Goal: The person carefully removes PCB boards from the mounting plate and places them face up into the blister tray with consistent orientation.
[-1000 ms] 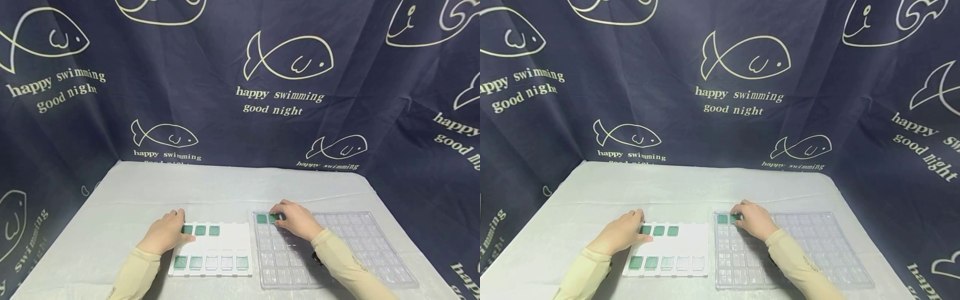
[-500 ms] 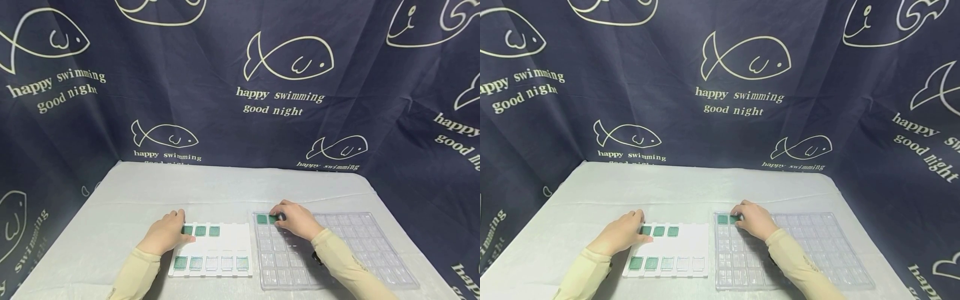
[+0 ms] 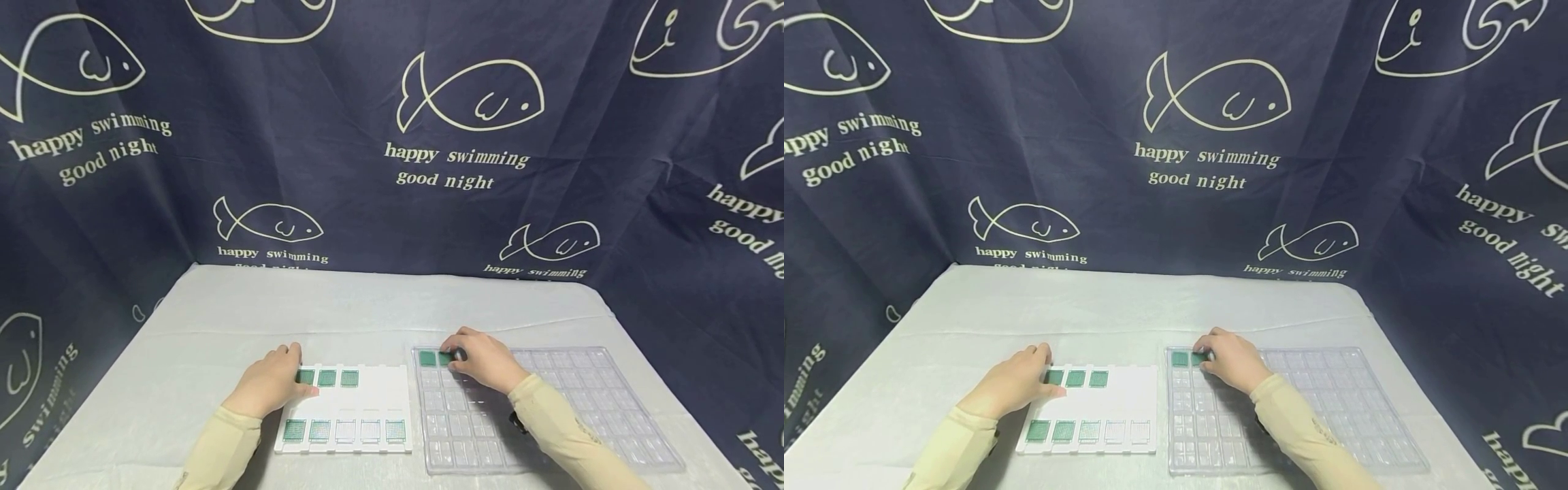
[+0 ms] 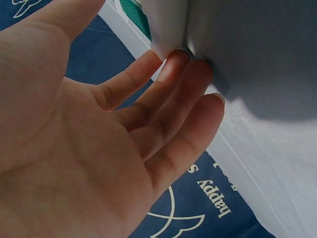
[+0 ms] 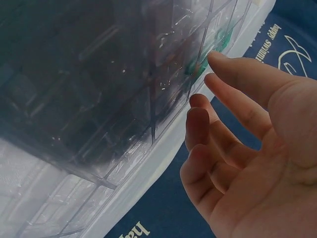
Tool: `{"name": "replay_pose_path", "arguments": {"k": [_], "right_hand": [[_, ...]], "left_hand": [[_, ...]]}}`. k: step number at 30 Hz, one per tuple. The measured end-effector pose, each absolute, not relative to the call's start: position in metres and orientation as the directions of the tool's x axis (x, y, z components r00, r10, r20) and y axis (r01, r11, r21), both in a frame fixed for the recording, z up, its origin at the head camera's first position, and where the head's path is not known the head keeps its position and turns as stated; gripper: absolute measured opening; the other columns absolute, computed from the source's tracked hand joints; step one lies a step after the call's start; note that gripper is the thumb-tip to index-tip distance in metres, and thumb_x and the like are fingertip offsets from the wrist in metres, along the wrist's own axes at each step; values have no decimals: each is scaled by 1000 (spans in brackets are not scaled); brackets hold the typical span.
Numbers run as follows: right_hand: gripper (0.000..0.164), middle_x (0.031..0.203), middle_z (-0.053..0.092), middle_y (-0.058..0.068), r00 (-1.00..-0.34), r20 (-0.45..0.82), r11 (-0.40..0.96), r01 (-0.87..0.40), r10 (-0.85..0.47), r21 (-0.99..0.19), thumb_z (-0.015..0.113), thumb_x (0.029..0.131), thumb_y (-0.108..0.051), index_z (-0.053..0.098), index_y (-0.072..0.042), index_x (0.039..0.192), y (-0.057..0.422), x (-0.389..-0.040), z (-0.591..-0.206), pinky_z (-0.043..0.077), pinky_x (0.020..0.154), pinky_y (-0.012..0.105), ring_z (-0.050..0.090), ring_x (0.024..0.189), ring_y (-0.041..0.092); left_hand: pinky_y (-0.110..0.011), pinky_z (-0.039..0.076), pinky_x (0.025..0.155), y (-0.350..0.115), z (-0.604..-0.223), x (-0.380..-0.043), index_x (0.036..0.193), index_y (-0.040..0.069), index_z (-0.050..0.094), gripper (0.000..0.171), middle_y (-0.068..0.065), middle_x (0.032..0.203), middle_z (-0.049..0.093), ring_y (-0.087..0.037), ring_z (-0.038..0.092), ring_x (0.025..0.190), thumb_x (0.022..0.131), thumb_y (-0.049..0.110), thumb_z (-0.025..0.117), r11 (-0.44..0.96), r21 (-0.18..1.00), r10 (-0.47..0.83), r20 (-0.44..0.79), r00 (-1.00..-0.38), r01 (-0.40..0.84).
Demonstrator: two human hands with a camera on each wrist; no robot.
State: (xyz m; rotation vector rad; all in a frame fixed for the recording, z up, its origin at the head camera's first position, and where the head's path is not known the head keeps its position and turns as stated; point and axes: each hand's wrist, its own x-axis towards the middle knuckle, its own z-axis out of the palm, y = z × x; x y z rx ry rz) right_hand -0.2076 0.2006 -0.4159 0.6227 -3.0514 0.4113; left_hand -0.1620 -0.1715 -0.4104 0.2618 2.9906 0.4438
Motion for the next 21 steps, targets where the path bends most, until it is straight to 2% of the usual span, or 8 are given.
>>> {"name": "replay_pose_path", "arguments": {"k": [8,21], "right_hand": [[27,103,70,-2,-928,44,896,-370,-371,-247,84,82,-21,75,-19,108,200,-207,-417,56,79,44,67,89,18],[25,101,70,-2,-927,58,896,-374,-371,-238,83,83,-22,76,-19,106,199,-207,-417,56,77,44,66,86,17]], "left_hand": [[-49,53,75,-172,-411,-162,119,-5,57,74,-15,97,63,-28,60,84,74,46,86,942,296,188,-78,-979,157],[-47,51,71,-171,-409,-161,114,-3,57,68,-13,92,60,-25,56,79,74,44,87,941,301,187,-74,-980,157]]}}
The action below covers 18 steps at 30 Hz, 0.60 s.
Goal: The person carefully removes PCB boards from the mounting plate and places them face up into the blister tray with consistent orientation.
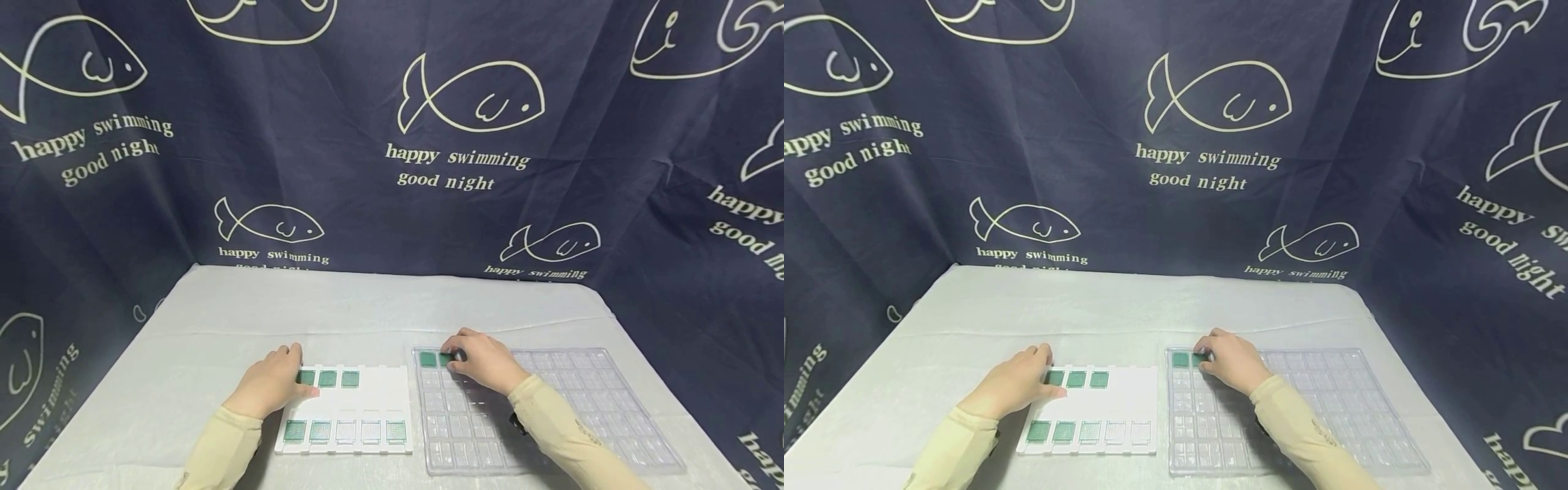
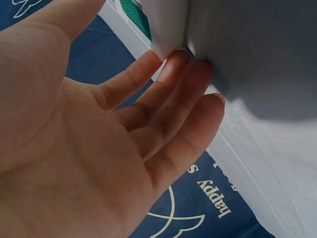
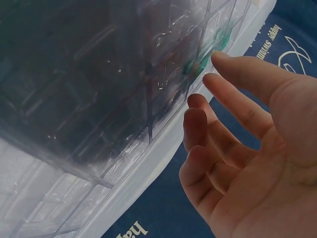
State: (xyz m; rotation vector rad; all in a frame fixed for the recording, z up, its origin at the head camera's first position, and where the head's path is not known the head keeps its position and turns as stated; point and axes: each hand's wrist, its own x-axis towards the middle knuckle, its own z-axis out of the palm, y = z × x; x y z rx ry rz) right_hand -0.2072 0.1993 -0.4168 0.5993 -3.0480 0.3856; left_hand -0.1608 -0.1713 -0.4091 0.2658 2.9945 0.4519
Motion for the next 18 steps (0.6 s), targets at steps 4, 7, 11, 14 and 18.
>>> {"name": "replay_pose_path", "arguments": {"k": [4,7,11,14,18], "right_hand": [[25,101,70,-2,-928,58,898,-372,-369,-237,83,83,-22,76,-19,106,199,-207,-417,56,77,44,65,85,15],[25,100,70,-2,-928,57,899,-370,-367,-235,83,83,-22,75,-19,106,199,-206,-417,55,76,43,63,83,13],[25,99,69,-2,-929,56,901,-368,-365,-231,83,82,-22,75,-19,106,198,-206,-416,55,75,42,62,82,12],[25,99,69,-2,-930,55,901,-367,-364,-231,83,82,-22,75,-19,105,197,-206,-415,55,74,43,63,82,13],[24,99,69,-2,-930,55,902,-366,-364,-227,83,83,-22,74,-19,105,197,-206,-414,55,75,43,63,82,13]], "left_hand": [[-46,51,71,-171,-410,-161,112,-2,56,67,-12,90,60,-25,55,79,74,44,87,940,303,187,-72,-980,157],[-46,51,70,-172,-411,-161,111,-1,56,66,-11,89,59,-25,55,78,74,44,87,939,304,188,-71,-980,158],[-45,50,70,-172,-413,-162,110,-1,56,65,-11,88,58,-24,54,77,74,44,87,940,303,188,-76,-979,157],[-45,50,70,-173,-413,-163,111,-1,56,66,-11,89,58,-25,54,78,75,45,86,941,301,189,-76,-979,158],[-47,52,72,-173,-414,-163,113,-2,56,68,-12,91,59,-25,56,79,75,46,86,941,299,191,-78,-978,159]]}}
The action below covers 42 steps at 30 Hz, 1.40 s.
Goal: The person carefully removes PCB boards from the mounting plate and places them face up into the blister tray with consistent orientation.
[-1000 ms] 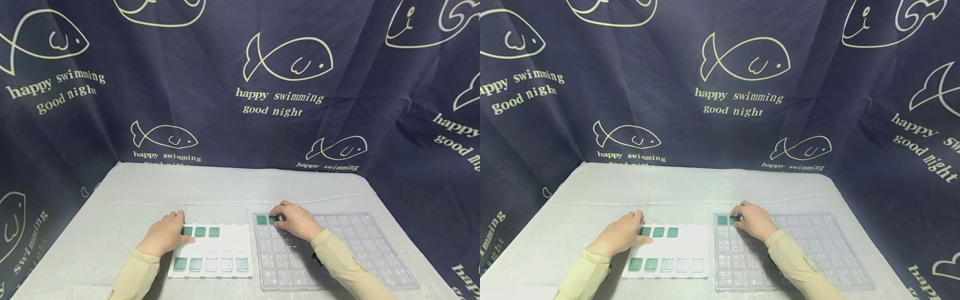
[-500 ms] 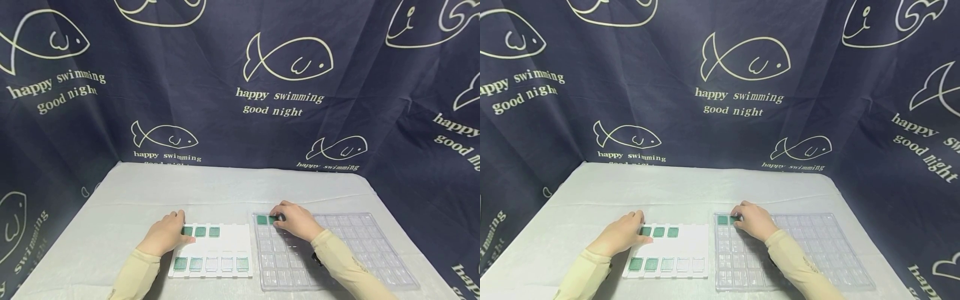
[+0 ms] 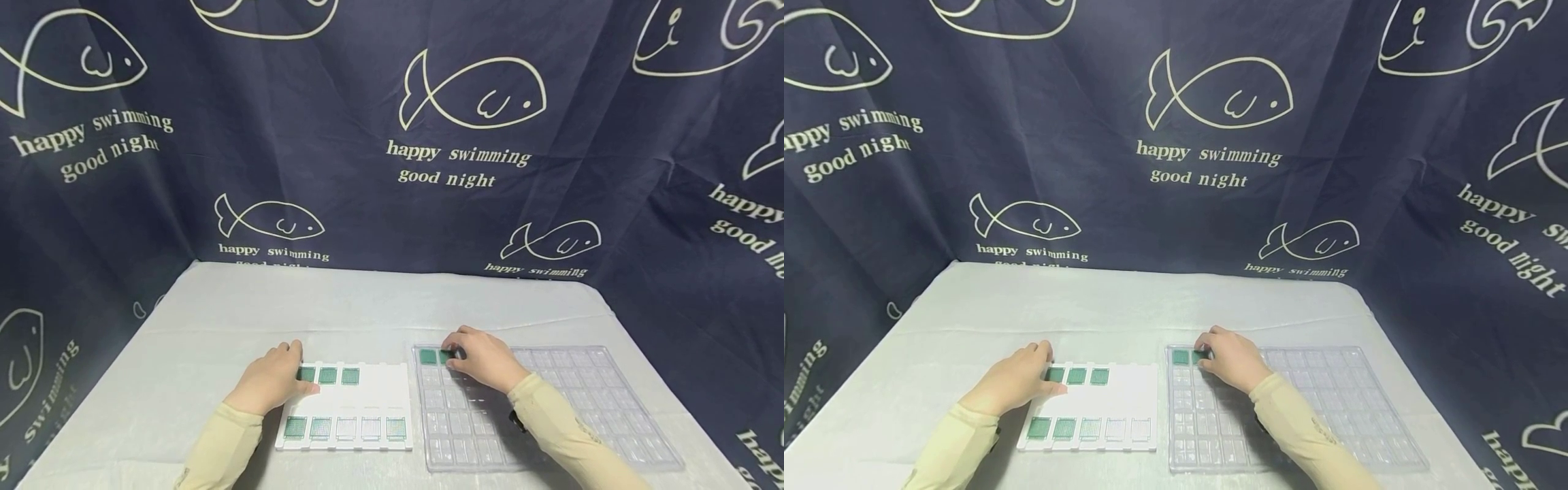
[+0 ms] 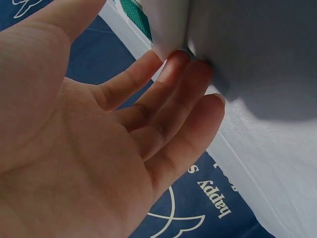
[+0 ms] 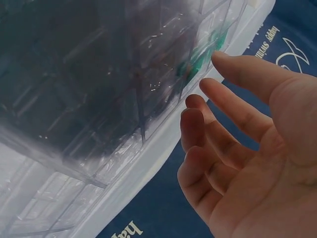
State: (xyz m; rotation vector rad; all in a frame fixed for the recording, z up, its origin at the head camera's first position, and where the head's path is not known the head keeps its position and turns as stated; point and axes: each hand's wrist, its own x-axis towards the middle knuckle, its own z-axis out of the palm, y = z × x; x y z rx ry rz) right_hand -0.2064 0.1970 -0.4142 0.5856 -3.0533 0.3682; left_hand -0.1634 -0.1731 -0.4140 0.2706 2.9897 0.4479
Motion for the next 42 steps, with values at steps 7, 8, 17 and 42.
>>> {"name": "replay_pose_path", "arguments": {"k": [7,8,17,42], "right_hand": [[24,100,69,-2,-928,60,900,-372,-368,-227,81,84,-23,74,-19,106,195,-206,-411,56,77,43,62,82,12],[24,100,69,-3,-927,61,899,-373,-370,-229,81,84,-23,74,-18,107,194,-206,-411,56,78,44,63,82,13],[25,101,70,-2,-912,92,883,-411,-400,-228,80,86,-23,73,-18,110,181,-201,-403,56,77,41,69,89,19],[27,104,72,-2,-836,176,816,-546,-519,-188,79,88,-27,72,-17,113,126,-196,-385,57,74,36,70,90,16]], "left_hand": [[-46,52,72,-172,-411,-162,113,-2,56,68,-12,91,59,-25,55,78,75,45,86,940,305,191,-85,-978,157],[-46,51,71,-172,-410,-162,113,-2,56,68,-12,91,59,-24,55,78,75,45,86,940,304,191,-85,-978,157],[-44,50,70,-172,-411,-161,112,-1,55,67,-10,89,57,-23,52,77,75,45,86,939,304,194,-81,-978,161],[-44,49,70,-172,-411,-161,107,0,54,63,-9,88,56,-24,52,77,75,43,87,937,307,192,-67,-979,163]]}}
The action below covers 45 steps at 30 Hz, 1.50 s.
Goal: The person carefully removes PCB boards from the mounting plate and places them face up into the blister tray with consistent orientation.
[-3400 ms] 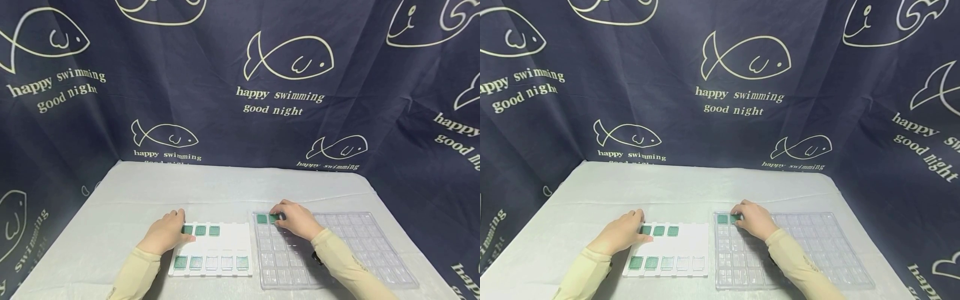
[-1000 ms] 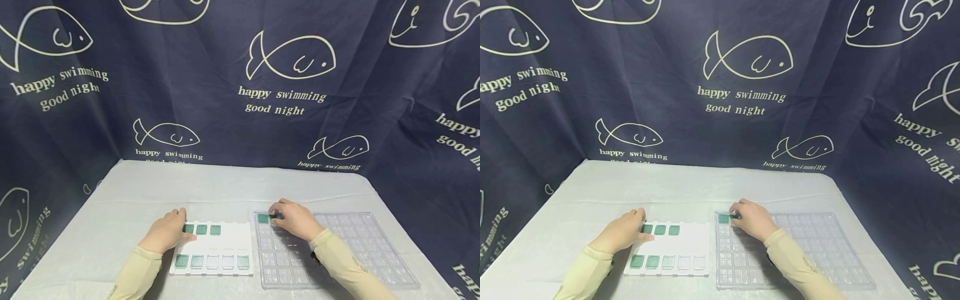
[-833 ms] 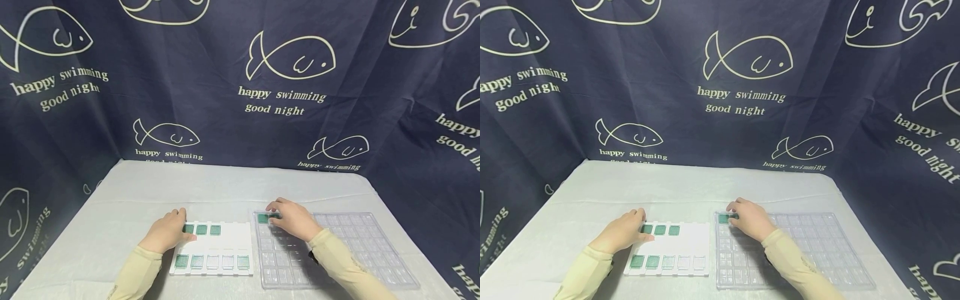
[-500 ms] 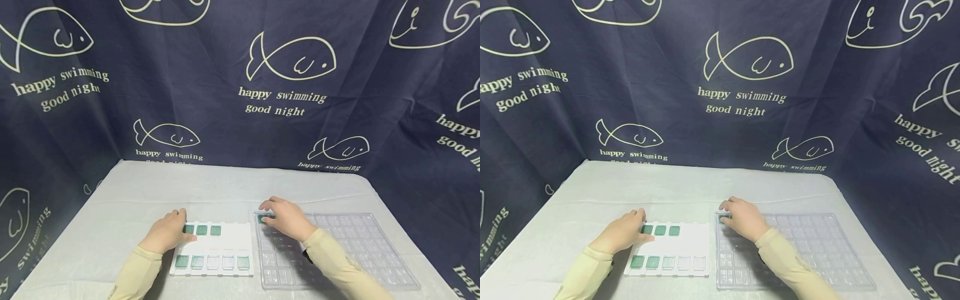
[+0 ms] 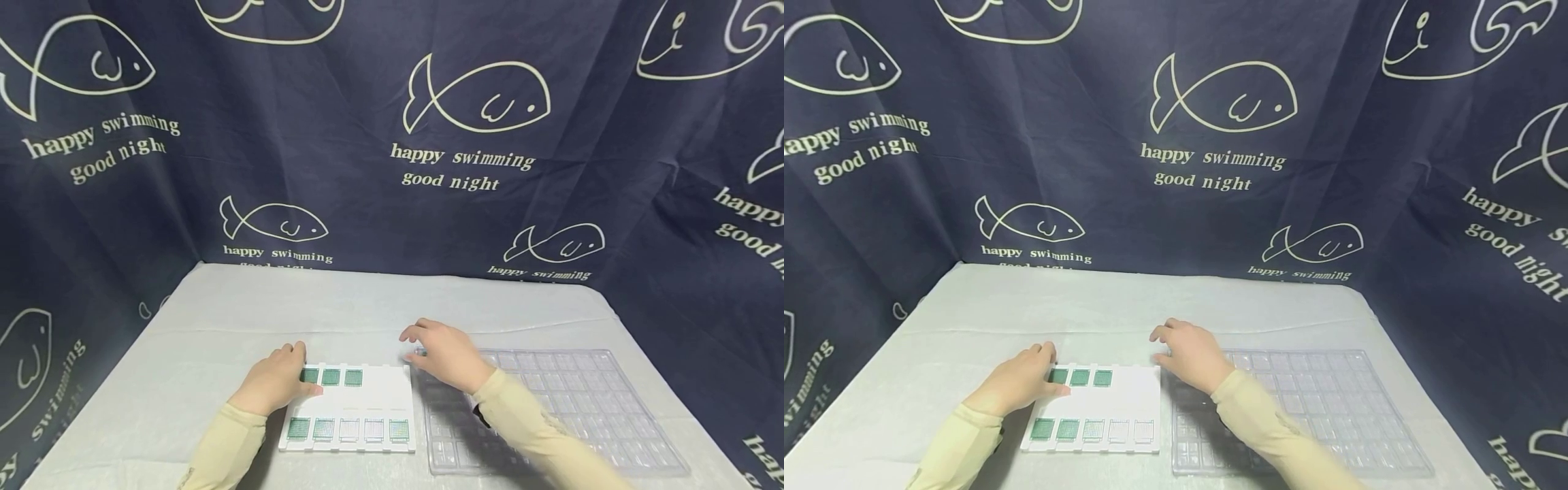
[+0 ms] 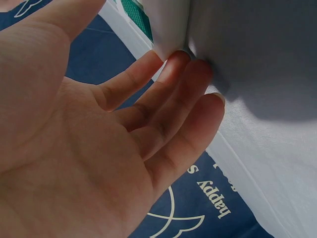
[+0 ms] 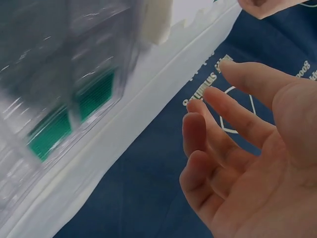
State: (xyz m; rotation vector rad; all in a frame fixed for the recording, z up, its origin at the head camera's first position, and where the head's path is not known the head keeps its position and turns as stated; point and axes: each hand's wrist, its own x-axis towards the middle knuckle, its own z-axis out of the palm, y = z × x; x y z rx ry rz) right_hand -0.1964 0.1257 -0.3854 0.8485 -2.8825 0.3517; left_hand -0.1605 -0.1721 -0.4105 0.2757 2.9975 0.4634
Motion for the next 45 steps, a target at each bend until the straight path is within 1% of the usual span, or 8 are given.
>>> {"name": "replay_pose_path", "arguments": {"k": [5,13,23,28,31,36,41,45], "right_hand": [[28,105,72,-1,-827,164,803,-562,-538,-199,78,89,-28,72,-18,114,112,-198,-384,57,76,39,71,91,19],[27,105,71,-2,-803,163,780,-596,-574,-190,78,90,-28,72,-17,114,92,-199,-386,58,78,38,72,94,19],[30,108,71,-4,-784,110,768,-620,-610,-162,75,92,-34,72,-18,118,70,-198,-391,57,76,32,71,94,15],[29,105,71,-4,-768,104,754,-641,-632,-147,76,92,-33,73,-17,116,60,-198,-393,56,72,27,69,87,12],[29,105,72,-4,-760,94,748,-650,-643,-131,76,92,-34,74,-17,116,56,-197,-396,56,71,26,69,86,11],[31,105,72,-6,-752,67,748,-659,-655,-79,77,91,-38,73,-20,116,48,-195,-402,57,77,27,69,90,11],[32,102,72,-7,-741,53,740,-671,-669,-52,78,89,-38,74,-20,115,42,-192,-405,56,85,30,69,91,11],[29,100,73,-6,-735,53,735,-678,-676,-31,79,88,-36,75,-19,111,39,-190,-407,56,85,29,69,90,11]], "left_hand": [[-43,49,69,-173,-410,-159,106,1,54,62,-9,87,56,-24,51,76,75,43,87,937,310,191,-65,-979,162],[-42,48,69,-173,-411,-160,108,0,55,63,-9,87,56,-23,51,76,75,44,87,938,312,184,-78,-980,151],[-43,49,69,-173,-411,-160,111,-1,56,65,-10,89,58,-23,53,76,75,44,87,937,314,187,-79,-979,154],[-43,49,68,-172,-411,-161,111,-1,56,65,-10,89,58,-23,53,76,75,43,87,935,315,191,-72,-979,160],[-43,49,67,-172,-411,-162,112,-1,56,66,-11,89,58,-23,53,76,75,44,87,936,315,190,-75,-979,157],[-44,50,67,-173,-411,-162,113,-2,57,68,-12,90,60,-24,55,76,75,45,86,939,304,189,-74,-979,159],[-41,47,63,-174,-413,-164,107,0,56,64,-10,86,56,-23,51,73,74,45,87,938,305,191,-67,-979,162],[-40,47,63,-175,-415,-165,107,0,55,64,-9,86,56,-22,51,73,74,46,86,938,305,194,-65,-979,166]]}}
